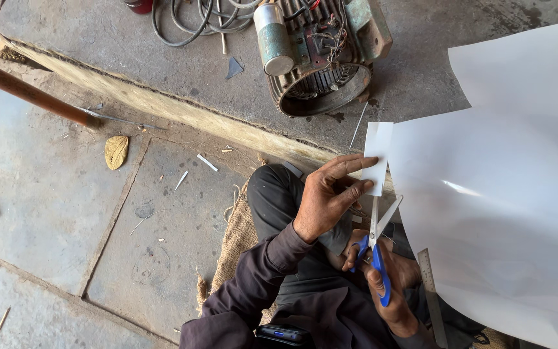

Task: The person sits on the ground and cuts narrow strips from a white plastic sheet using scissors, trimming small pieces one at a time. They then hold the cut strips up to an electric motor on the ledge, appearing to fit them against the motor, and handle the motor at the end.

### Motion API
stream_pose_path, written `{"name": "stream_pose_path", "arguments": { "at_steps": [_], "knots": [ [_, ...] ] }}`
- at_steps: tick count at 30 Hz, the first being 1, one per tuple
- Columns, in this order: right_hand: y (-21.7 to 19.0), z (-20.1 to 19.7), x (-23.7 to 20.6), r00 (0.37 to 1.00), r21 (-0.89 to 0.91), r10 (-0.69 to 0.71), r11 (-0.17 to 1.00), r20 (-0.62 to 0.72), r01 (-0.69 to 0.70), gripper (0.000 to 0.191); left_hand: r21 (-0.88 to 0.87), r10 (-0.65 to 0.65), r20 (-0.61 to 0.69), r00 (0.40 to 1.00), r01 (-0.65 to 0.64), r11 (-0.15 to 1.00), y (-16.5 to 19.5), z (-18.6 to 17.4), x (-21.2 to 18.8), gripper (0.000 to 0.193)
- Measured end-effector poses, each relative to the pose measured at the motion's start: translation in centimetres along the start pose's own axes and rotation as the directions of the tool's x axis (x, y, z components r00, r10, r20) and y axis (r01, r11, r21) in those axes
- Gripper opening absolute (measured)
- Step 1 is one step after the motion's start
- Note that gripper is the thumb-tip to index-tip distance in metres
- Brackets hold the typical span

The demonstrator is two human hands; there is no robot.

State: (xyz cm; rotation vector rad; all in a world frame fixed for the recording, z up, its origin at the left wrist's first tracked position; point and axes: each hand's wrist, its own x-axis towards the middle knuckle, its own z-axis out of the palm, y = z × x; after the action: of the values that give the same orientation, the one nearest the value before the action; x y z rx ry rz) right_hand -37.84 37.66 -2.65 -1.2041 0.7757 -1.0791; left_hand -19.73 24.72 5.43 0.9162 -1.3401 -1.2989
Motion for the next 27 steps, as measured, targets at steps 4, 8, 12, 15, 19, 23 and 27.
{"name": "stream_pose_path", "arguments": {
  "at_steps": [4,8,12,15,19,23,27],
  "knots": [
    [-0.9,0.5,0.6,0.999,0.03,0.029,0.999,-0.019,-0.029,0.079,-0.013,-0.001,0.008,1.0,0.001,1.0,0.3,0.2,-0.1,0.037],
    [-2.5,0.7,1.9,1.0,0.034,0.022,0.999,-0.021,-0.021,0.082,0.018,-0.002,0.024,1.0,0.001,1.0,0.8,0.5,-0.1,0.037],
    [-4.1,0.5,3.0,0.996,0.012,0.079,0.997,-0.047,-0.079,0.087,0.016,-0.043,0.045,0.998,0.042,0.999,1.3,0.5,-0.1,0.037],
    [-4.4,0.1,3.8,0.994,0.047,0.101,0.994,-0.041,-0.099,0.087,0.03,-0.048,0.049,0.998,0.047,0.998,1.5,0.7,0.1,0.037],
    [-4.5,-0.5,4.1,0.997,-0.064,0.065,0.996,-0.035,-0.067,0.083,0.037,-0.029,0.045,0.999,0.027,0.999,1.9,0.9,-0.2,0.038],
    [-4.6,-0.6,4.1,0.927,-0.897,-0.234,0.269,0.292,0.351,0.053,0.099,-0.003,-0.001,1.0,0.003,0.995,2.6,0.6,-0.5,0.038],
    [-4.8,0.1,3.7,0.99,0.019,0.124,0.992,-0.065,-0.123,0.087,0.123,-0.012,-0.009,1.0,0.013,0.992,2.9,1.1,-0.1,0.039]
  ]
}}
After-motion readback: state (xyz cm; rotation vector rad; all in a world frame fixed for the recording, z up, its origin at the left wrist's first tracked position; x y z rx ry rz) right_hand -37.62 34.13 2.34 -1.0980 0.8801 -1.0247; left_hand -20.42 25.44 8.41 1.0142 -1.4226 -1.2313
